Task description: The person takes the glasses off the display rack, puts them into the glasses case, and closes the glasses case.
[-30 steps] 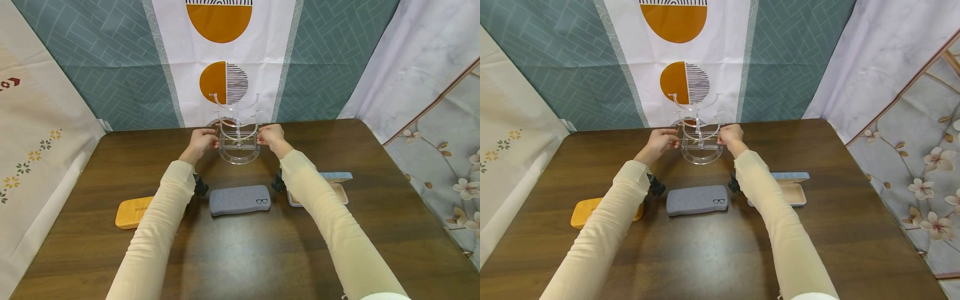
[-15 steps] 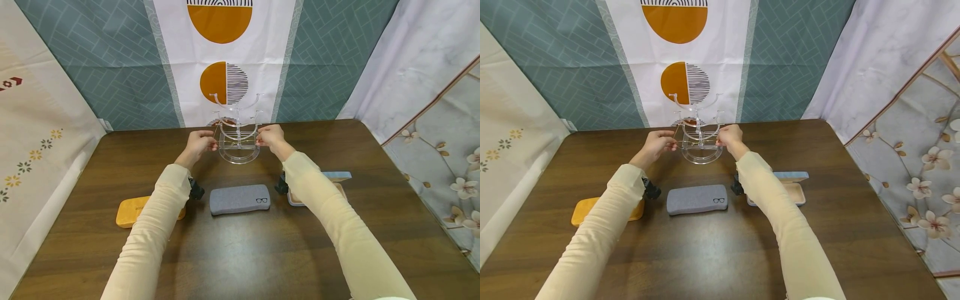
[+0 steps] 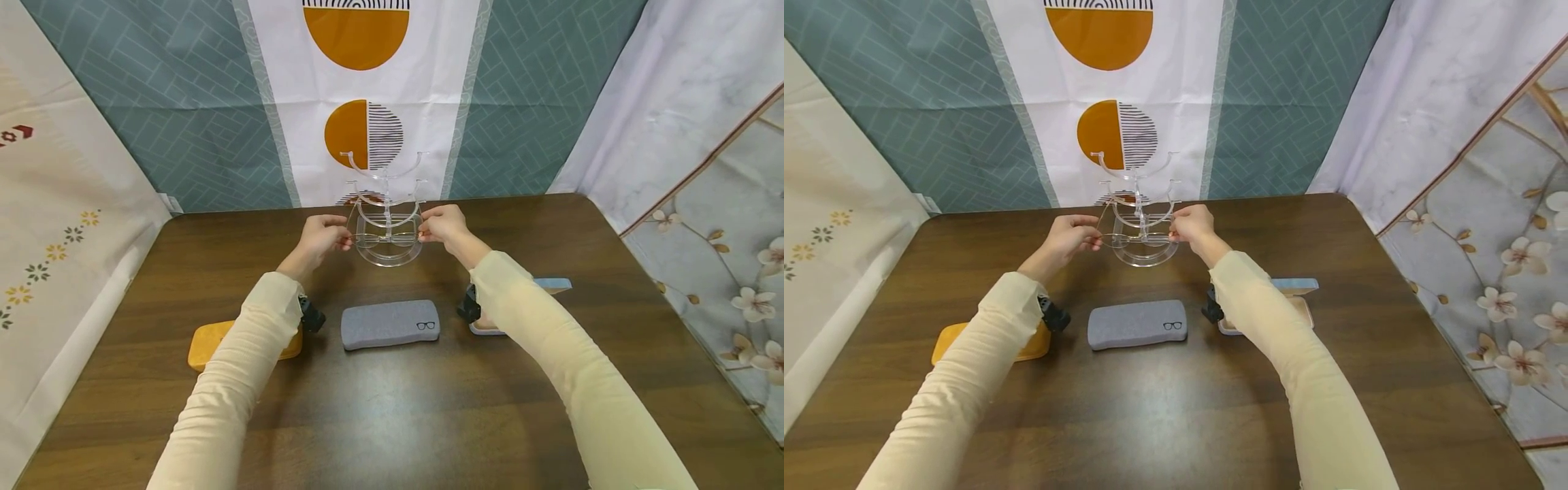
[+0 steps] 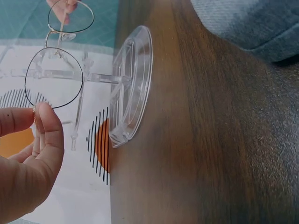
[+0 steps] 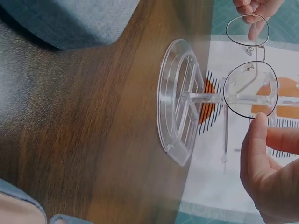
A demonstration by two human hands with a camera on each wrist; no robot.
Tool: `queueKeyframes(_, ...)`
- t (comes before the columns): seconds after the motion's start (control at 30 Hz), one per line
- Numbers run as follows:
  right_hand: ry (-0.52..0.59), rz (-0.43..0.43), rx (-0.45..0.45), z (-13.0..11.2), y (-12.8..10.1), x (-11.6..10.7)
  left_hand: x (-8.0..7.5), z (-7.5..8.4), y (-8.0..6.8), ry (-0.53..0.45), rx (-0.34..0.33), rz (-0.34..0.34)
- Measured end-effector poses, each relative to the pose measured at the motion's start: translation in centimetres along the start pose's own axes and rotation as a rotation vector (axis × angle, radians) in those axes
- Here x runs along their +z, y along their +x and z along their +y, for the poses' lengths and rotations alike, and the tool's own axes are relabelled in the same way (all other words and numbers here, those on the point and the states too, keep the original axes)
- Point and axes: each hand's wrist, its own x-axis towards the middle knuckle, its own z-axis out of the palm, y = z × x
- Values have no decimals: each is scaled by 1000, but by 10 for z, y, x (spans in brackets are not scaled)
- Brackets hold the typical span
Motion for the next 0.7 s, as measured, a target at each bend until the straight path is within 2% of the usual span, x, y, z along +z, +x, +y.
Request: queueKeyframes(0.7,-35,-118,-61,7,-23,-7,-4,-1,-25,8,20,-80)
